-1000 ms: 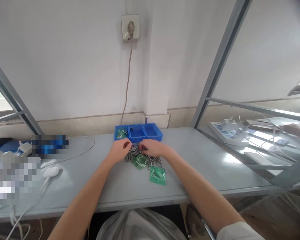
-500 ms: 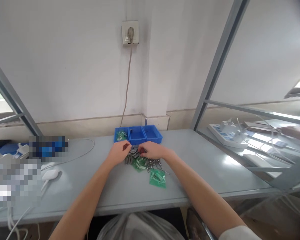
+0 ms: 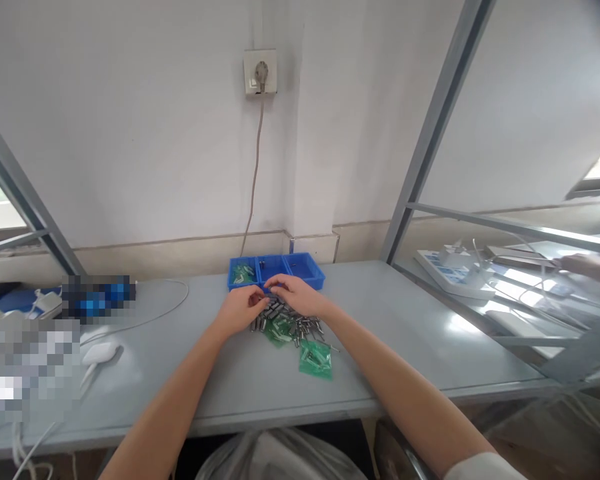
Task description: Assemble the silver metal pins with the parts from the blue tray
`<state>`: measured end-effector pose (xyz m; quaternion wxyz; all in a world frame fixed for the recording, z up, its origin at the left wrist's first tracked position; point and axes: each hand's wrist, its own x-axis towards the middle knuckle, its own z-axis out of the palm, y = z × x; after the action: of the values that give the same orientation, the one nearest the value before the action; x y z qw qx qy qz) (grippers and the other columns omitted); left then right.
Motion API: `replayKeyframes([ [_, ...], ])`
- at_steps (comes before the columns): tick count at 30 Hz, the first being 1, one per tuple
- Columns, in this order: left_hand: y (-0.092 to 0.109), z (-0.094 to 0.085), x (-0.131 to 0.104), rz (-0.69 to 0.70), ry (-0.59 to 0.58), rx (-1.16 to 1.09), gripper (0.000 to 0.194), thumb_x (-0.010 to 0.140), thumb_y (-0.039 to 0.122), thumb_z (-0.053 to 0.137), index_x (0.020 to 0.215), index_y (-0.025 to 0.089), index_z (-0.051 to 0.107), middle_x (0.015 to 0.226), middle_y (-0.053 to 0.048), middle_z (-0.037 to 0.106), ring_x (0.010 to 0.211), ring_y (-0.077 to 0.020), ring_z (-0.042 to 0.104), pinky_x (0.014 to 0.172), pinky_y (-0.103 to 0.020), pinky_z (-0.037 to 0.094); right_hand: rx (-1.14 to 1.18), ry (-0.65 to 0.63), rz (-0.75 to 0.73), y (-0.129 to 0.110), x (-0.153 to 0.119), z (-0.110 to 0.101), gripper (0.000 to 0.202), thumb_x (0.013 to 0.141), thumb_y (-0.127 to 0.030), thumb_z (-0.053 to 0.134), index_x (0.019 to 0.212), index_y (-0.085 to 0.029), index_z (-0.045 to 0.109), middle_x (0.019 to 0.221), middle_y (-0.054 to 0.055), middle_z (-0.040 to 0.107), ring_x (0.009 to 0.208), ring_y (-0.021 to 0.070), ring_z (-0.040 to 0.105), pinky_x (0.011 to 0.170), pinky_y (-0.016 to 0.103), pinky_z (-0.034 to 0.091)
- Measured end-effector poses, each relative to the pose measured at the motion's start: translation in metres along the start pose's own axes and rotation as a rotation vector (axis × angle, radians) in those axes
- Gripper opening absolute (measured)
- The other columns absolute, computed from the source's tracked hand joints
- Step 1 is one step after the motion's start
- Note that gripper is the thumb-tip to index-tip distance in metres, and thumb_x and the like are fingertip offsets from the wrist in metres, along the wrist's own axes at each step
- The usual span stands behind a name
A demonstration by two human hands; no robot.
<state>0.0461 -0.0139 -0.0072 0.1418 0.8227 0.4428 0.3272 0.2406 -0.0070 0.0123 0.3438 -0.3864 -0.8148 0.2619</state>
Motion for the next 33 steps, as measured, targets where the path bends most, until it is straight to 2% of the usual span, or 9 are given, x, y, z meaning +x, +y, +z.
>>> replayKeyframes([
  [3, 0.002, 0.0, 0.0, 0.007, 0.014, -0.004, 0.027, 0.089, 0.038, 0.049, 0.083, 0.018, 0.066, 0.069, 0.0, 0.063, 0.06, -0.0136, 0.052, 0.057, -0.024, 0.036, 0.148, 0.067, 0.051, -0.007, 0.003, 0.005, 0.024, 0.087, -0.028, 0.051, 0.104, -0.017, 0.064, 0.091, 0.004, 0.066, 0.077, 0.0156, 0.057, 0.074, 0.03, 0.046],
  [6, 0.002, -0.002, 0.001, 0.026, 0.016, 0.01, 0.027, 0.09, 0.035, 0.047, 0.082, 0.017, 0.065, 0.066, 0.0, 0.061, 0.058, -0.0132, 0.05, 0.055, -0.024, 0.034, 0.204, 0.09, 0.039, -0.007, 0.005, 0.009, 0.024, 0.085, -0.029, 0.054, 0.101, -0.016, 0.065, 0.084, 0.003, 0.066, 0.069, 0.0137, 0.053, 0.068, 0.028, 0.044],
  [11, 0.0, -0.001, 0.002, 0.042, 0.003, -0.014, 0.026, 0.088, 0.037, 0.05, 0.091, 0.017, 0.068, 0.068, -0.001, 0.061, 0.06, -0.0137, 0.051, 0.057, -0.024, 0.036, 0.123, 0.1, 0.029, -0.003, 0.005, 0.009, 0.023, 0.083, -0.029, 0.057, 0.099, -0.017, 0.068, 0.09, 0.004, 0.068, 0.071, 0.0142, 0.053, 0.07, 0.029, 0.044],
  [14, 0.0, 0.0, 0.001, 0.033, 0.022, -0.021, 0.028, 0.088, 0.038, 0.05, 0.087, 0.017, 0.068, 0.068, -0.001, 0.063, 0.06, -0.0136, 0.052, 0.057, -0.024, 0.037, 0.126, 0.102, 0.026, -0.002, 0.004, 0.01, 0.022, 0.082, -0.029, 0.058, 0.098, -0.017, 0.068, 0.094, 0.005, 0.068, 0.074, 0.0145, 0.054, 0.073, 0.03, 0.045],
  [20, -0.003, 0.002, 0.002, 0.001, 0.105, -0.07, 0.018, 0.083, 0.033, 0.056, 0.085, 0.018, 0.065, 0.064, 0.001, 0.06, 0.058, -0.0123, 0.051, 0.057, -0.023, 0.039, 0.253, 0.119, 0.025, -0.004, 0.003, 0.017, 0.039, 0.075, -0.03, 0.066, 0.112, -0.019, 0.062, 0.095, 0.003, 0.064, 0.067, 0.0119, 0.052, 0.064, 0.027, 0.046],
  [27, -0.007, 0.001, 0.004, 0.011, 0.151, -0.033, 0.011, 0.079, 0.029, 0.058, 0.081, 0.019, 0.06, 0.066, 0.002, 0.059, 0.06, -0.012, 0.051, 0.057, -0.022, 0.039, 0.196, 0.22, -0.002, -0.006, 0.004, 0.022, 0.03, 0.075, -0.033, 0.067, 0.101, -0.019, 0.066, 0.089, 0.003, 0.066, 0.067, 0.0124, 0.051, 0.065, 0.027, 0.045],
  [30, -0.005, 0.0, 0.003, -0.003, 0.162, -0.011, 0.011, 0.079, 0.03, 0.058, 0.079, 0.019, 0.057, 0.064, 0.003, 0.057, 0.06, -0.0117, 0.05, 0.056, -0.022, 0.038, 0.157, 0.219, -0.01, -0.005, 0.002, 0.022, 0.024, 0.075, -0.037, 0.067, 0.09, -0.018, 0.067, 0.083, 0.003, 0.065, 0.068, 0.0134, 0.053, 0.066, 0.028, 0.044],
  [33, -0.004, -0.001, 0.001, -0.024, 0.165, 0.01, 0.012, 0.077, 0.031, 0.059, 0.076, 0.019, 0.054, 0.064, 0.003, 0.056, 0.059, -0.0114, 0.049, 0.055, -0.022, 0.036, 0.152, 0.227, -0.046, -0.005, 0.001, 0.024, 0.026, 0.076, -0.042, 0.067, 0.087, -0.018, 0.067, 0.082, 0.003, 0.065, 0.068, 0.0134, 0.053, 0.065, 0.028, 0.044],
])
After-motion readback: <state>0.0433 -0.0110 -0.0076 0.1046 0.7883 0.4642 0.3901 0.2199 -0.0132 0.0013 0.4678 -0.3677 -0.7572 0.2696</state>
